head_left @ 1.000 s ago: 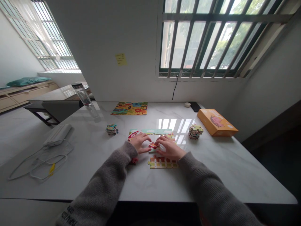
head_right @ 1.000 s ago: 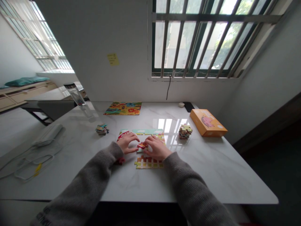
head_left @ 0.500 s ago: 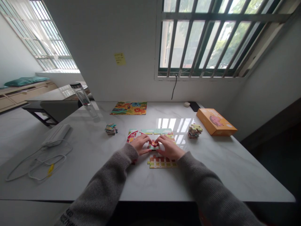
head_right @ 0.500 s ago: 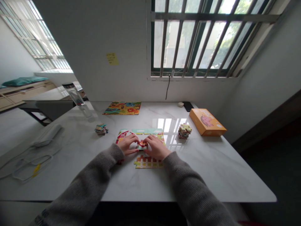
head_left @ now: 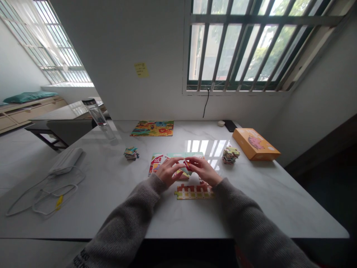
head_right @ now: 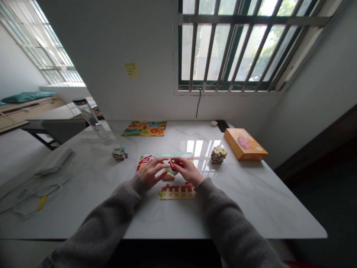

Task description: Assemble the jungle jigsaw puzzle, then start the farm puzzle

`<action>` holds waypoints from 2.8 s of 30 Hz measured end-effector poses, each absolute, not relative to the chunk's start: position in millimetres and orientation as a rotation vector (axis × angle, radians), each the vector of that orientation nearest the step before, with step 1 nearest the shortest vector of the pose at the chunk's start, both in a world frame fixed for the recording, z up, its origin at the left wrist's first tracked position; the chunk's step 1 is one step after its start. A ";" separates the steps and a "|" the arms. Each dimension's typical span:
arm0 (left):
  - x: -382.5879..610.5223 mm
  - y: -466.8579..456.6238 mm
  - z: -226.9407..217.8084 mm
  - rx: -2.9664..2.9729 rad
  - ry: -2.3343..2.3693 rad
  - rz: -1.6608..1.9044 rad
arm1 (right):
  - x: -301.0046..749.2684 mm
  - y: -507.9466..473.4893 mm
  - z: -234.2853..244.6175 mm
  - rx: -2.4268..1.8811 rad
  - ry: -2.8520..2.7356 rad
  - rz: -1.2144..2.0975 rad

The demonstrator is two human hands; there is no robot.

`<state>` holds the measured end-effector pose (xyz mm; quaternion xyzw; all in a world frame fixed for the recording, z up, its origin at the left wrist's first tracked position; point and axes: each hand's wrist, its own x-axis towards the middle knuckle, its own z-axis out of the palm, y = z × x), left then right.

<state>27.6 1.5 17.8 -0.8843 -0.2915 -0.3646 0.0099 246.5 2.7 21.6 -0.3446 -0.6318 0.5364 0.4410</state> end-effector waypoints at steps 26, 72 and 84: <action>26.9 9.3 12.8 -2.725 -1.133 -1.369 | 231.8 -7.5 24.9 -1.041 -1.452 1.228; -75.3 73.0 -17.3 -2.656 -1.669 -0.821 | 247.4 -1.3 9.3 -0.992 -2.178 0.379; -44.8 61.6 -38.3 -2.562 -1.675 -0.468 | 245.1 -3.3 10.7 -1.060 -2.117 0.395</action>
